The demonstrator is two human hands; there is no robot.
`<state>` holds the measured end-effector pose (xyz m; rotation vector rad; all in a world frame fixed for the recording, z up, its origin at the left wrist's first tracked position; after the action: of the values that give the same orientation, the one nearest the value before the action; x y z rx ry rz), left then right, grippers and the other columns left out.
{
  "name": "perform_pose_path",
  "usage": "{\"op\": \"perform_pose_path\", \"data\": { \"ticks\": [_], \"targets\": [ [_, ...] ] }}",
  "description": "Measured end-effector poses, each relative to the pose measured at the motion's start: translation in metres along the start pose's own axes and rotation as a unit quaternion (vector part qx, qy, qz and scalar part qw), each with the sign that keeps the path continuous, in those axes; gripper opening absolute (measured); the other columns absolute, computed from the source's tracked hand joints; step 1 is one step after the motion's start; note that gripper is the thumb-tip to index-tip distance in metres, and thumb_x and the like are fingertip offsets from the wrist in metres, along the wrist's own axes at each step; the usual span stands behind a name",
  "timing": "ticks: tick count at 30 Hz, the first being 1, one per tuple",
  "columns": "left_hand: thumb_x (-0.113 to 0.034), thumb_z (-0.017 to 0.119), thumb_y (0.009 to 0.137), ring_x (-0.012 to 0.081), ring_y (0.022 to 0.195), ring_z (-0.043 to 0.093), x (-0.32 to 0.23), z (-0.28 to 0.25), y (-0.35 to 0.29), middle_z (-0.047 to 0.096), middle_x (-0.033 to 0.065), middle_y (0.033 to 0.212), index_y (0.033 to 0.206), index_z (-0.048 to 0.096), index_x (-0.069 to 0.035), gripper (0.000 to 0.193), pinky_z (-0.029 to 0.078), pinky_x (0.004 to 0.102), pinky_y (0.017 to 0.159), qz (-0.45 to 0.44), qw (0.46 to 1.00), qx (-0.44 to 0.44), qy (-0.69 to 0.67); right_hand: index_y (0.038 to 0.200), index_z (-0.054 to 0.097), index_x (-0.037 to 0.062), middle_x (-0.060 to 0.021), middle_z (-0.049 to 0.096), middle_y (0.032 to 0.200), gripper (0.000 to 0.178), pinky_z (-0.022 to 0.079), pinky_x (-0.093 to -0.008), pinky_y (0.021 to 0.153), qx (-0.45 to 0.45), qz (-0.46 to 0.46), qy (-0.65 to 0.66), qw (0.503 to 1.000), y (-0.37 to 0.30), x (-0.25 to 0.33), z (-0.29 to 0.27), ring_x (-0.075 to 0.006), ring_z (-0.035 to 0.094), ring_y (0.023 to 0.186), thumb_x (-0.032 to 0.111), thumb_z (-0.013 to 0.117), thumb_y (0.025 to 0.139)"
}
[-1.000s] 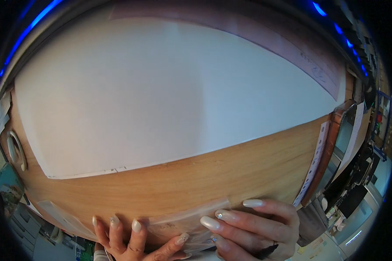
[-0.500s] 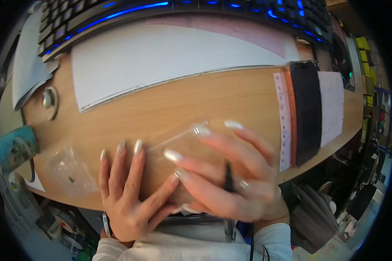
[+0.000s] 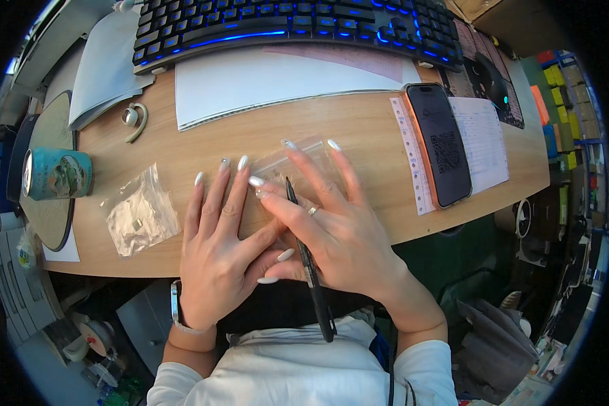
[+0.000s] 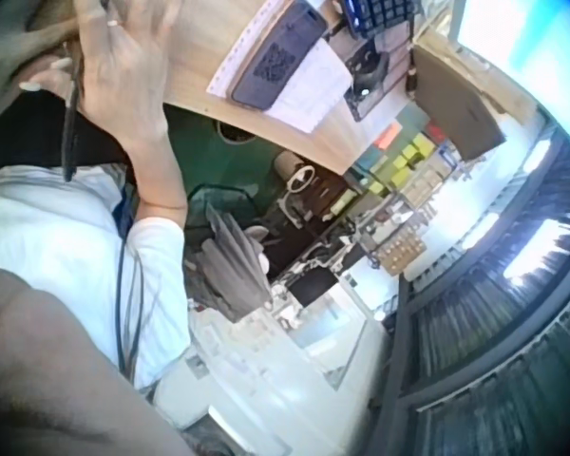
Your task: The person writes on a small plastic bag with a black pen, tears off a label from a roll, and places it on the bag. They then write on the label with a silver pen, seal the bag, and place it into a drawer. The person also handles a clear plastic container and a small potted plant before using the computer.
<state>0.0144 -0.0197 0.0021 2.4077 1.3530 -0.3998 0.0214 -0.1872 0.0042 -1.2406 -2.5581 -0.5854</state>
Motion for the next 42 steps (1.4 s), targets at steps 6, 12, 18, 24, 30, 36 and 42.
{"op": "perform_pose_path", "data": {
  "ticks": [6, 12, 18, 24, 30, 36, 42],
  "targets": [
    [-0.034, 0.062, 0.075, 0.0353, 0.128, 0.035, -0.002, 0.000, -0.003, 0.039, 0.0174, 0.138, 0.117, 0.062, -0.030, 0.042, 0.021, 0.0487, 0.108, -0.005, 1.000, -0.008, -0.005, 0.121, 0.047, 0.0048, -0.0120, 0.051, 0.127, 0.063, 0.020, -0.0512, 0.107, -0.076, 0.110, -0.087, 0.987, -0.015, -0.016, -0.006, -0.0346, 0.033, 0.130, 0.056, 0.047, 0.085],
    [-0.034, 0.062, 0.074, 0.0352, 0.129, 0.035, -0.003, -0.002, -0.002, 0.039, 0.0171, 0.138, 0.117, 0.061, -0.031, 0.043, 0.022, 0.0484, 0.108, -0.005, 1.000, -0.004, 0.000, 0.122, 0.048, 0.0051, -0.0117, 0.053, 0.125, 0.062, 0.020, -0.0543, 0.105, -0.120, 0.081, -0.032, 0.989, -0.016, -0.012, -0.005, -0.0358, 0.036, 0.127, 0.051, 0.055, 0.082],
    [-0.034, 0.062, 0.074, 0.0355, 0.128, 0.035, -0.002, 0.000, -0.001, 0.039, 0.0173, 0.138, 0.117, 0.061, -0.031, 0.043, 0.023, 0.0486, 0.107, 0.001, 1.000, 0.000, 0.021, 0.120, 0.048, 0.0056, -0.0138, 0.052, 0.127, 0.055, 0.018, -0.0531, 0.107, 0.015, 0.023, 0.003, 1.000, 0.002, 0.000, -0.002, -0.0375, 0.033, 0.129, 0.050, 0.049, 0.087],
    [-0.032, 0.063, 0.073, 0.0373, 0.128, 0.035, -0.005, -0.003, 0.000, 0.039, 0.0186, 0.138, 0.116, 0.062, -0.030, 0.043, 0.023, 0.0493, 0.107, -0.009, 1.000, 0.007, 0.007, 0.119, 0.049, 0.0021, -0.0126, 0.051, 0.128, 0.048, 0.024, -0.0530, 0.105, -0.159, 0.152, -0.015, 0.975, -0.021, -0.021, -0.011, -0.0366, 0.038, 0.126, 0.035, 0.058, 0.086],
    [-0.033, 0.064, 0.073, 0.0384, 0.129, 0.034, -0.006, -0.002, 0.000, 0.039, 0.0183, 0.138, 0.121, 0.058, -0.028, 0.050, 0.021, 0.0504, 0.108, 0.008, 1.000, 0.022, 0.018, 0.109, 0.054, 0.0027, -0.0106, 0.063, 0.112, 0.035, 0.031, -0.0496, 0.102, -0.114, 0.090, 0.000, 0.989, -0.019, -0.017, -0.011, -0.0294, 0.053, 0.115, 0.016, 0.066, 0.078],
    [-0.043, 0.063, 0.074, 0.0295, 0.134, 0.027, -0.018, 0.001, 0.018, 0.035, 0.0086, 0.142, 0.139, 0.034, -0.009, 0.078, 0.015, 0.0531, 0.109, 0.049, 0.993, 0.109, 0.019, 0.107, 0.055, 0.0045, -0.0084, 0.063, 0.112, 0.032, 0.030, -0.0512, 0.103, -0.103, 0.102, 0.000, 0.989, -0.017, -0.016, -0.014, -0.0299, 0.052, 0.115, 0.011, 0.066, 0.077],
    [-0.045, 0.062, 0.077, 0.0371, 0.134, 0.025, -0.009, -0.007, -0.004, 0.035, 0.0144, 0.142, 0.136, 0.035, -0.001, 0.078, 0.015, 0.0539, 0.108, -0.068, 0.993, 0.084, 0.049, 0.106, 0.055, 0.0050, -0.0072, 0.065, 0.109, 0.033, 0.028, -0.0517, 0.103, -0.109, 0.114, 0.010, 0.987, -0.018, -0.021, -0.011, -0.0298, 0.051, 0.116, 0.009, 0.067, 0.075]
  ]
}}
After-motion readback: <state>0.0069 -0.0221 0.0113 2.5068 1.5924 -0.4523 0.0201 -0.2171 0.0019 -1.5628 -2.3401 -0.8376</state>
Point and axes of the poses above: each hand's wrist, its own y-axis towards the middle knuckle, its own z-axis out of the palm, x = y × z, the point moved 2 cm from there along y, towards the middle knuckle
